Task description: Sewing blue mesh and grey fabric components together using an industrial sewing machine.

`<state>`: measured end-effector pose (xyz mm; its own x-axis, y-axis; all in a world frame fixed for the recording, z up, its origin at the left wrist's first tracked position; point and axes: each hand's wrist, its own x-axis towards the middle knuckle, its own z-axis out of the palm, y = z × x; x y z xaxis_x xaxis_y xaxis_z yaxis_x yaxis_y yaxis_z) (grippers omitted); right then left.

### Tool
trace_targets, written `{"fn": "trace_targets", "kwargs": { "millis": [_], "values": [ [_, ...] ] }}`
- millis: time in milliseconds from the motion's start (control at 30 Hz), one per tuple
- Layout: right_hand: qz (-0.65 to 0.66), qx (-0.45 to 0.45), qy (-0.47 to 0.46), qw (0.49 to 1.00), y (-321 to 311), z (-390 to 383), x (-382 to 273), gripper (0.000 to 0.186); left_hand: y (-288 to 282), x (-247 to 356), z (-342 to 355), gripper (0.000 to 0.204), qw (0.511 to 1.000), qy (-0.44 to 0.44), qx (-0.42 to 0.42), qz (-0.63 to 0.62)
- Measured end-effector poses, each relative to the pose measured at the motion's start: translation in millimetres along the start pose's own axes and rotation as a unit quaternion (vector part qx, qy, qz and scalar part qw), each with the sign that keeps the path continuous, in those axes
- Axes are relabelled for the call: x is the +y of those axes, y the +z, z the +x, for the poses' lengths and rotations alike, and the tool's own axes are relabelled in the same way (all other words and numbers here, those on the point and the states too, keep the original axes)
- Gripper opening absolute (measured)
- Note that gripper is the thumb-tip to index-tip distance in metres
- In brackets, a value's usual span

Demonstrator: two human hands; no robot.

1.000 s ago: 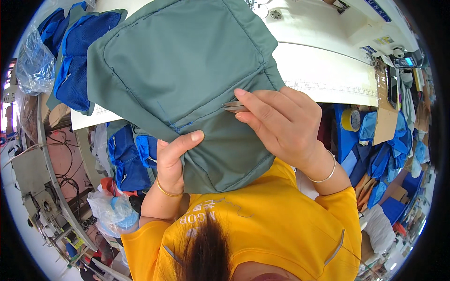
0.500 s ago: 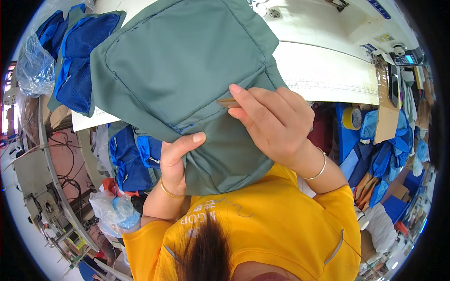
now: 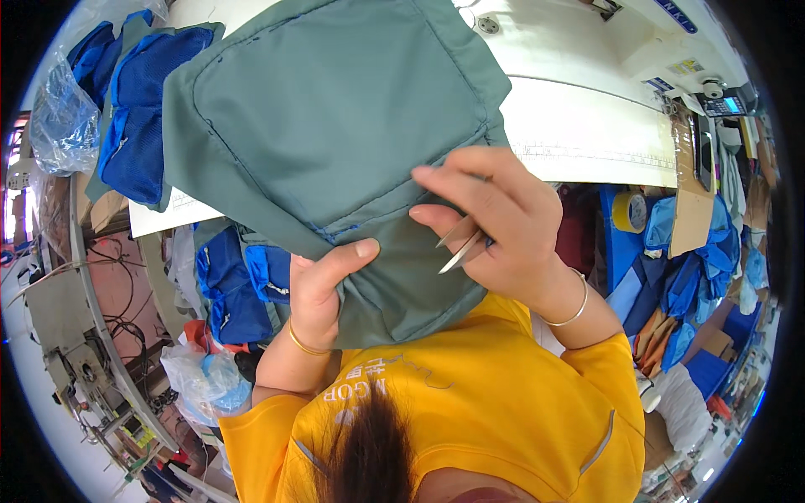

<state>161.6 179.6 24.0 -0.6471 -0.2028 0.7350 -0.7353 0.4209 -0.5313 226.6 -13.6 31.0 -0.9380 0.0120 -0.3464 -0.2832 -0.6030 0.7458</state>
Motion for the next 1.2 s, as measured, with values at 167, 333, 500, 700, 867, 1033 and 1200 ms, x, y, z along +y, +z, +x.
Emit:
{"fn": "trace_targets", "kwargs": {
  "millis": [167, 333, 500, 700, 867, 1033, 1200],
  "values": [
    [-0.104, -0.078, -0.145, 0.981, -13, 0, -1, 0.03, 1, 1, -2, 0.048, 0.999, 0.024, 0.006, 0.041],
    [-0.149, -0.075, -0.102, 0.981, -19, -3, 4, 0.027, 1, 3, -1, 0.047, 0.998, 0.022, -0.003, 0.062],
    [-0.034, -0.013, -0.03, 0.999, -23, 4, 6, 0.034, -7, 23, 4, 0.044, 0.981, 0.087, 0.052, 0.168],
    [0.019, 0.101, 0.029, 0.994, -52, 27, -1, 0.009, 13, 117, -7, 0.032, 0.855, 0.346, 0.152, 0.356],
    [0.019, 0.167, -0.09, 0.982, -80, 44, -17, 0.011, 19, 118, 32, 0.055, 0.255, 0.503, -0.009, 0.826],
    [-0.115, -0.093, -0.115, 0.982, -49, 23, -27, 0.014, -20, 23, 43, 0.052, 0.228, 0.439, -0.128, 0.86],
    [-0.151, -0.243, -0.041, 0.957, -15, 0, 4, 0.031, -19, -3, 34, 0.056, 0.335, 0.451, -0.182, 0.807]
  ]
}}
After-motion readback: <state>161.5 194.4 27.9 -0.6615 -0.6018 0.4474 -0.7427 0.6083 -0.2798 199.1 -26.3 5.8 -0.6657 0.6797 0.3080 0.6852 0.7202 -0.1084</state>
